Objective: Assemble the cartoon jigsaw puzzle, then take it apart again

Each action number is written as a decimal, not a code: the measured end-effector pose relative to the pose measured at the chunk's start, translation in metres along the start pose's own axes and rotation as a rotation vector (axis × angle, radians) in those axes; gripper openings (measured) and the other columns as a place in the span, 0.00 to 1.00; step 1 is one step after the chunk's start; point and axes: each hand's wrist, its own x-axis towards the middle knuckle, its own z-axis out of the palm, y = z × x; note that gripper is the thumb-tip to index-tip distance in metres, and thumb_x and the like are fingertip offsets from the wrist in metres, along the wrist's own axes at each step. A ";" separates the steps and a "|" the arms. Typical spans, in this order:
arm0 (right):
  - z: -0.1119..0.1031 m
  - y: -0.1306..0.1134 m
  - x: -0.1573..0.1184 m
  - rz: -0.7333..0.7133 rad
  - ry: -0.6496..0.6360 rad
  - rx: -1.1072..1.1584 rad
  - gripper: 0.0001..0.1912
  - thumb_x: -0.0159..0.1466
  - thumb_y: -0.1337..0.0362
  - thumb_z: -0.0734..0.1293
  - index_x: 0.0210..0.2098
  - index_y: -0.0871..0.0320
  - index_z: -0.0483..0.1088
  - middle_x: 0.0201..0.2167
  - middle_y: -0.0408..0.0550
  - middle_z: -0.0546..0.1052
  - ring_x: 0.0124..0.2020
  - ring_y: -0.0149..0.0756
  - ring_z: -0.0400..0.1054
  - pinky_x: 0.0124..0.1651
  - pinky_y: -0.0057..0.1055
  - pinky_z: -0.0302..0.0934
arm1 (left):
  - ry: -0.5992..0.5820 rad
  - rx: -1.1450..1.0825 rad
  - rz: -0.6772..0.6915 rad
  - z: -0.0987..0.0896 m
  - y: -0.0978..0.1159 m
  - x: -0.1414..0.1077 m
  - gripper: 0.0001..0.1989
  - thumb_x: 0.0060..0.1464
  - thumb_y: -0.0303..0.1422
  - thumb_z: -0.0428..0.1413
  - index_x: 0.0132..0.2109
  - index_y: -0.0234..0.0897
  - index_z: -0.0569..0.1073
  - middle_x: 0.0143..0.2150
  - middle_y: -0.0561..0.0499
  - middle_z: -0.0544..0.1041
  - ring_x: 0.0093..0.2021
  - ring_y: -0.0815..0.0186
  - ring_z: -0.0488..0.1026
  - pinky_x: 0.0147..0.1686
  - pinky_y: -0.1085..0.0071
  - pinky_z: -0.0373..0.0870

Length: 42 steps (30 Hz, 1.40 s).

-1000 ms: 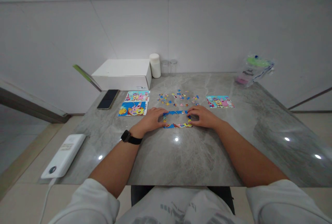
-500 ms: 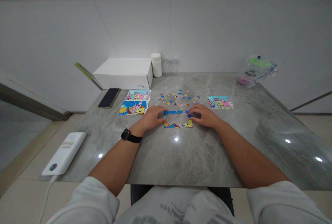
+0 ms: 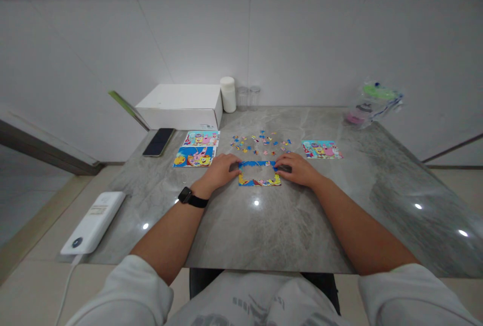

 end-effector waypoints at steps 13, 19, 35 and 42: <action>-0.001 -0.003 0.001 -0.006 0.019 -0.008 0.09 0.68 0.59 0.70 0.44 0.52 0.81 0.46 0.52 0.82 0.48 0.44 0.76 0.55 0.45 0.68 | -0.024 0.013 0.022 -0.003 0.002 0.000 0.12 0.62 0.38 0.63 0.51 0.44 0.82 0.57 0.48 0.82 0.54 0.55 0.77 0.58 0.55 0.69; -0.001 -0.003 0.001 0.017 0.071 -0.010 0.08 0.68 0.61 0.69 0.45 0.51 0.80 0.46 0.51 0.82 0.49 0.45 0.76 0.56 0.46 0.68 | -0.019 -0.028 0.013 -0.005 0.004 0.000 0.11 0.62 0.37 0.62 0.50 0.44 0.83 0.56 0.48 0.82 0.53 0.55 0.77 0.58 0.55 0.70; 0.011 -0.089 0.069 0.137 0.130 -0.290 0.15 0.70 0.68 0.64 0.53 0.52 0.77 0.49 0.54 0.80 0.51 0.50 0.72 0.57 0.46 0.65 | -0.423 -1.296 0.029 -0.011 0.148 -0.004 0.29 0.55 0.59 0.64 0.41 0.34 0.80 0.35 0.47 0.79 0.31 0.70 0.71 0.31 0.74 0.66; 0.024 -0.120 0.117 0.179 0.147 -0.301 0.17 0.69 0.69 0.66 0.56 0.51 0.75 0.52 0.57 0.78 0.53 0.54 0.70 0.57 0.51 0.61 | -0.481 -1.606 -0.122 -0.016 0.162 0.016 0.27 0.56 0.55 0.66 0.50 0.36 0.79 0.44 0.45 0.79 0.32 0.70 0.74 0.26 0.75 0.64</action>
